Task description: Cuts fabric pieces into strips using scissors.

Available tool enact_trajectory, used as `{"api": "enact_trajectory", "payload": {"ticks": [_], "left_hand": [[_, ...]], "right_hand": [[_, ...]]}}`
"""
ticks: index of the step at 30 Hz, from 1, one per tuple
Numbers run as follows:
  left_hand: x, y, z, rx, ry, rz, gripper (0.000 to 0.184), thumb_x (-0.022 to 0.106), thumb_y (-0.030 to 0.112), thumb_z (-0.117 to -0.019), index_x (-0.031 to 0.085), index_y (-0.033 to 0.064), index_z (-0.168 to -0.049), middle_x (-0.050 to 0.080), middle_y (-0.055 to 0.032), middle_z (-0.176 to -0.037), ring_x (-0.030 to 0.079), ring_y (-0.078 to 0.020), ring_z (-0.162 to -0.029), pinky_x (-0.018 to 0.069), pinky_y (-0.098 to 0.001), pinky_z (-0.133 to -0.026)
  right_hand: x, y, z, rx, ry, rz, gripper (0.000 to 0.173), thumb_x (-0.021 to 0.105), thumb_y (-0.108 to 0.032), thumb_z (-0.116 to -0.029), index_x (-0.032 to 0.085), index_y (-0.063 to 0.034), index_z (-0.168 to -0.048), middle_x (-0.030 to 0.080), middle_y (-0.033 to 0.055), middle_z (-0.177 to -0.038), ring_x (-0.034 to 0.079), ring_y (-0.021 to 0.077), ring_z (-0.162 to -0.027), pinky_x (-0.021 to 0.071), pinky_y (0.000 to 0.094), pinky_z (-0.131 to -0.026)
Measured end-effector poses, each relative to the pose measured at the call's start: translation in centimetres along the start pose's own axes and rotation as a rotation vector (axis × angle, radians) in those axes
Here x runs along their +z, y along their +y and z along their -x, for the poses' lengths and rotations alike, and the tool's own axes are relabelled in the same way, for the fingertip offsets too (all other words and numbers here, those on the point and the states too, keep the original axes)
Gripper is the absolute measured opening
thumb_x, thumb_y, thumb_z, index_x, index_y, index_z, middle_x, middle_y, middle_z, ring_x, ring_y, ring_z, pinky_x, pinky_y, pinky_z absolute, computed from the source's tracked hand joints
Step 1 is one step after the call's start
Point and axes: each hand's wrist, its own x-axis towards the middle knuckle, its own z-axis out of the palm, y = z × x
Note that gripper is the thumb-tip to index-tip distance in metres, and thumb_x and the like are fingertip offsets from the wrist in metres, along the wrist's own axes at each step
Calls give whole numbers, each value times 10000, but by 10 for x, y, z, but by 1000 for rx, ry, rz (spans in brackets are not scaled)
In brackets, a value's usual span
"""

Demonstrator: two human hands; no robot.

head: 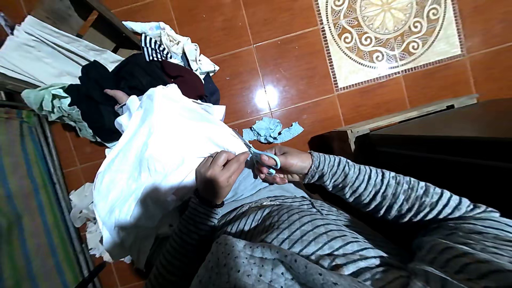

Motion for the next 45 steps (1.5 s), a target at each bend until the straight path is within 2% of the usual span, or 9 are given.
{"api": "enact_trajectory", "payload": {"ticks": [5,12,20,24,27,30,33,39,45], "left_hand": [[0,0,1,0,-3,20,127,710,213,-953,818,200,-1018,655,-37,-749,610,-124,-658,478,-232,-591],[-5,8,8,45,-49,60,141,683,211,-969,800,190,-1044,641,-52,-767,610,-152,-680,486,-251,-612],[-5,11,13,19,-38,75,144,684,194,-960,801,168,-1040,633,-59,-762,609,-150,-672,491,-241,-598],[-5,12,13,25,-46,85,135,684,203,-961,798,156,-1016,634,-58,-761,610,-146,-677,492,-235,-608],[-6,12,14,48,-53,100,137,677,226,-975,788,161,-1022,627,-54,-765,607,-141,-685,488,-227,-614],[-6,14,16,58,-62,122,138,678,215,-975,786,162,-1044,620,-55,-767,603,-143,-684,491,-230,-616],[-7,14,17,55,-60,128,136,680,199,-970,784,150,-1041,619,-61,-765,601,-146,-679,489,-229,-612],[-6,14,18,51,-50,128,139,677,196,-968,788,165,-1045,611,-54,-753,590,-139,-661,477,-222,-592],[-8,16,20,85,-92,168,150,666,202,-978,785,167,-1063,619,-55,-765,602,-147,-687,492,-228,-618]], "right_hand": [[3,2,1,-17,34,-32,331,553,-403,-1035,608,-156,-822,636,-53,-731,517,-13,-477,420,134,-427],[7,3,1,-24,36,-71,358,573,-460,-1017,619,-148,-845,646,-46,-752,522,-14,-482,420,132,-429],[15,7,6,-16,64,-92,319,515,-374,-1053,602,-156,-836,637,-55,-748,519,-16,-484,429,130,-437],[20,5,8,6,-2,-148,406,563,-549,-998,626,-166,-880,672,-39,-820,562,-4,-531,456,141,-461],[23,4,6,5,-11,-167,420,558,-577,-989,609,-163,-943,661,-37,-831,559,-2,-535,454,139,-458],[21,5,4,2,17,-152,430,564,-590,-981,607,-163,-948,656,-37,-821,553,0,-527,454,142,-459],[22,7,5,-13,29,-142,410,555,-564,-998,602,-159,-954,651,-42,-816,545,-7,-522,450,136,-459],[23,9,6,-36,94,-165,286,513,-373,-1055,599,-147,-901,636,-49,-770,515,-18,-481,432,125,-438],[24,0,5,9,174,-172,360,436,-389,-1073,582,-134,-865,641,-39,-738,532,-10,-485,444,129,-448]]}}
